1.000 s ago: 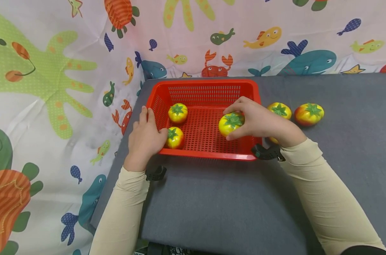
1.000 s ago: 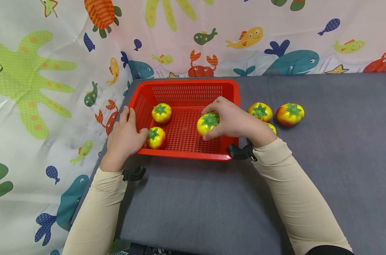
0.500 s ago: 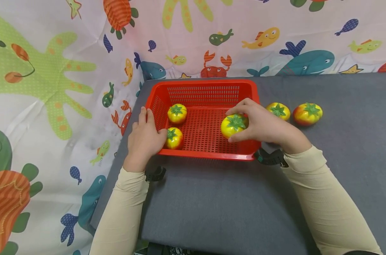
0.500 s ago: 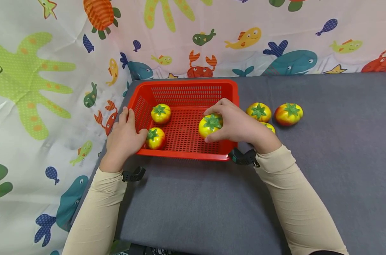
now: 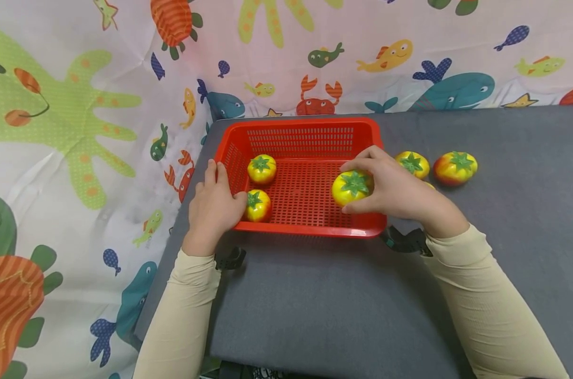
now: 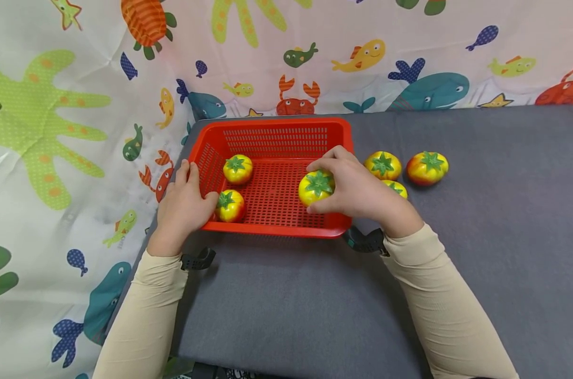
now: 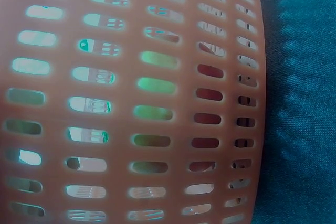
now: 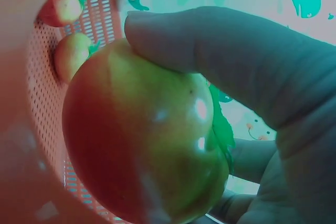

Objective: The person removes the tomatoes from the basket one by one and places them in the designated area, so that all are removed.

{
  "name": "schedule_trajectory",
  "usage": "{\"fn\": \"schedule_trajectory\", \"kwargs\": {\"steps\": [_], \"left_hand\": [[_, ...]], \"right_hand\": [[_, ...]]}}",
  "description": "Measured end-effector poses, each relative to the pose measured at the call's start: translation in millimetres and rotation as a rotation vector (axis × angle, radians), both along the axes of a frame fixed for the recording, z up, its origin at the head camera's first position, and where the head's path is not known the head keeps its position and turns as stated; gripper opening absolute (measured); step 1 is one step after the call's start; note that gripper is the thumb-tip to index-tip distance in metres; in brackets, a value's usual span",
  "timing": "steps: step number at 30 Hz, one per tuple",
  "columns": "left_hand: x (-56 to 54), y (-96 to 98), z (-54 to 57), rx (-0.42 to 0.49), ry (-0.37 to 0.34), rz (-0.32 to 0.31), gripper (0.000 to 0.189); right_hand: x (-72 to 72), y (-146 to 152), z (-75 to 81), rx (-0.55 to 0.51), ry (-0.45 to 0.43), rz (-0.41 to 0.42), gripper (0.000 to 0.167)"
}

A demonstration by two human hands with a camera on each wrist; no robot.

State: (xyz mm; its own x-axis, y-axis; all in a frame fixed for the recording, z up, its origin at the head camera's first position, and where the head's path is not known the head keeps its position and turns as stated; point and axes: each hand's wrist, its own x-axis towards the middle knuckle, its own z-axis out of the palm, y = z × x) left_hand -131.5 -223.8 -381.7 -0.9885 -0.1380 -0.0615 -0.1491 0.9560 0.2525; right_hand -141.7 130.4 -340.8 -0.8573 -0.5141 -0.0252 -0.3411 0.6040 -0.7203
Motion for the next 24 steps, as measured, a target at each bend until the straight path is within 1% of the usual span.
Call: {"fn": "schedule_trajectory", "kwargs": {"steps": [7, 16, 24], "left_hand": [[0.6, 0.1, 0.5, 0.000, 0.000, 0.000, 0.092], [1.1, -0.6, -1.3, -0.003, 0.009, 0.001, 0.092], [0.3, 0.0, -1.5, -0.004, -0.001, 0.000, 0.093]], "right_hand": [[3.4, 7.7, 2.3, -0.007, -0.001, -0.043, 0.065], [6.1, 12.7, 7.5, 0.007, 0.003, -0.063, 0.067], [8.1, 18.0, 9.8, 0.019, 0.014, -0.076, 0.066]]}}
